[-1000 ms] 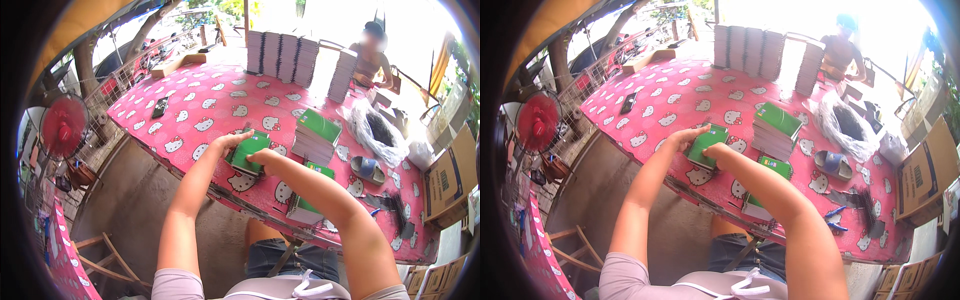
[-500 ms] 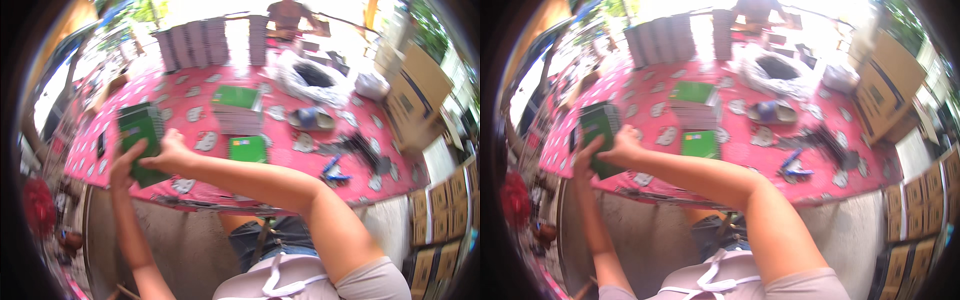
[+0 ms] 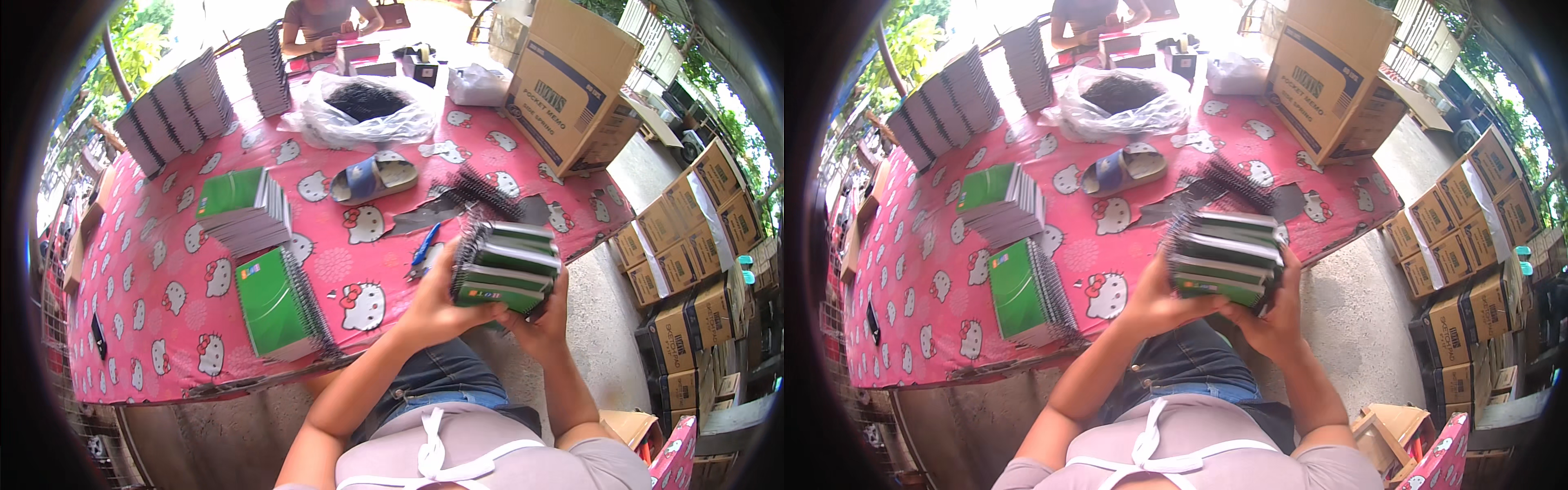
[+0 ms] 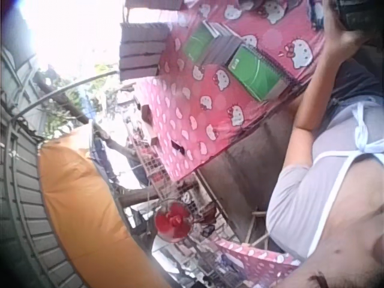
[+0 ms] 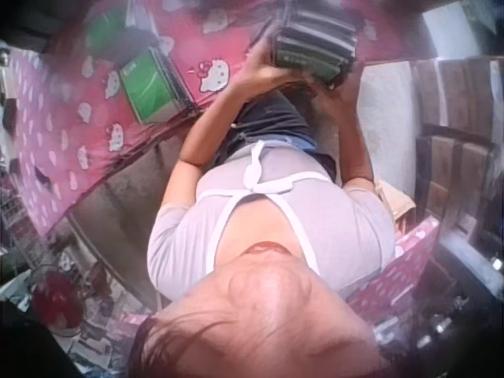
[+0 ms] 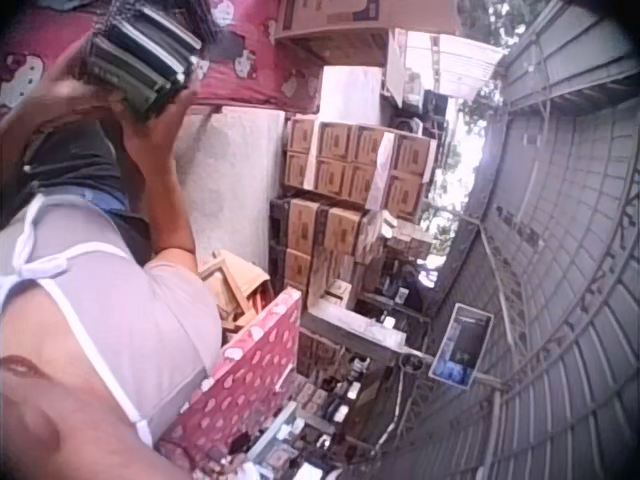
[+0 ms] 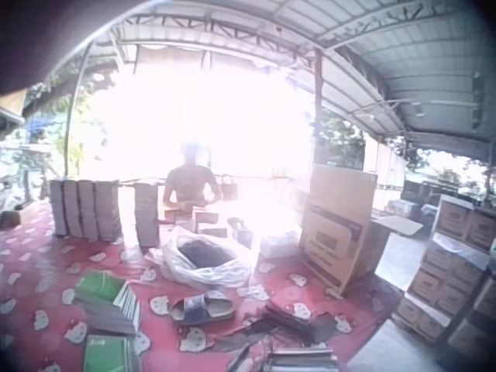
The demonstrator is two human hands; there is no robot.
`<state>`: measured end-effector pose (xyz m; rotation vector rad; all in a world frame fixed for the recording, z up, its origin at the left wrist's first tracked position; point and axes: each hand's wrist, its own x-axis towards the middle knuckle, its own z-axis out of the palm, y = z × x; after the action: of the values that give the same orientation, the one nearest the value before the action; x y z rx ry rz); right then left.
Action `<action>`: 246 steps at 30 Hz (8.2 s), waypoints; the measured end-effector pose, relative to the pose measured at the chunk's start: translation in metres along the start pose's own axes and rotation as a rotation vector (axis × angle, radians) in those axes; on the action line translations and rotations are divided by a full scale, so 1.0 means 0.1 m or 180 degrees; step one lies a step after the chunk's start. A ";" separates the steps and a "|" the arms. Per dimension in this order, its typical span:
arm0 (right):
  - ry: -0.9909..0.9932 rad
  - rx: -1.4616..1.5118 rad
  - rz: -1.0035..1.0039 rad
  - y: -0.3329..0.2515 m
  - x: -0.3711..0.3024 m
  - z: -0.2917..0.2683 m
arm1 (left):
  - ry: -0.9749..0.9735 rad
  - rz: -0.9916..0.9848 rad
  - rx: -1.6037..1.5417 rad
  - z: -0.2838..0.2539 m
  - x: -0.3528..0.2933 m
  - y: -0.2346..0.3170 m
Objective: The person assembles notebooks by hand, placing paper sheets into green covers and then sliding plastic spiral bindings through the pre-punched holes.
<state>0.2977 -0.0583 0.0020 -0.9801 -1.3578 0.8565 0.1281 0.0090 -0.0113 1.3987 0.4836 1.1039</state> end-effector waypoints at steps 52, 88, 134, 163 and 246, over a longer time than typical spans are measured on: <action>0.0573 -0.3558 -0.0403 -0.72 0.46 -0.49 | -0.1030 -0.0089 -0.0567 0.25 0.79 -1.07; -0.1254 0.1419 0.0563 -0.39 0.83 0.97 | 0.1080 -0.0324 0.0791 -0.70 -0.42 1.27; -0.1455 0.1021 -0.0219 0.66 0.53 2.42 | 0.2368 -0.0643 -0.1278 -1.61 -1.32 0.87; -0.1448 0.0780 0.0554 1.18 1.17 2.52 | 0.2678 0.0718 0.1539 -1.54 -1.70 0.11; -0.3041 -0.1221 -0.1572 1.18 0.99 0.60 | 0.7403 -0.1103 0.3539 -2.58 -2.84 -0.08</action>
<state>0.2492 0.0812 -0.0720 -0.4335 -2.5221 0.7004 -0.2131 -0.0879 -0.1582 -0.1015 3.0896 1.7613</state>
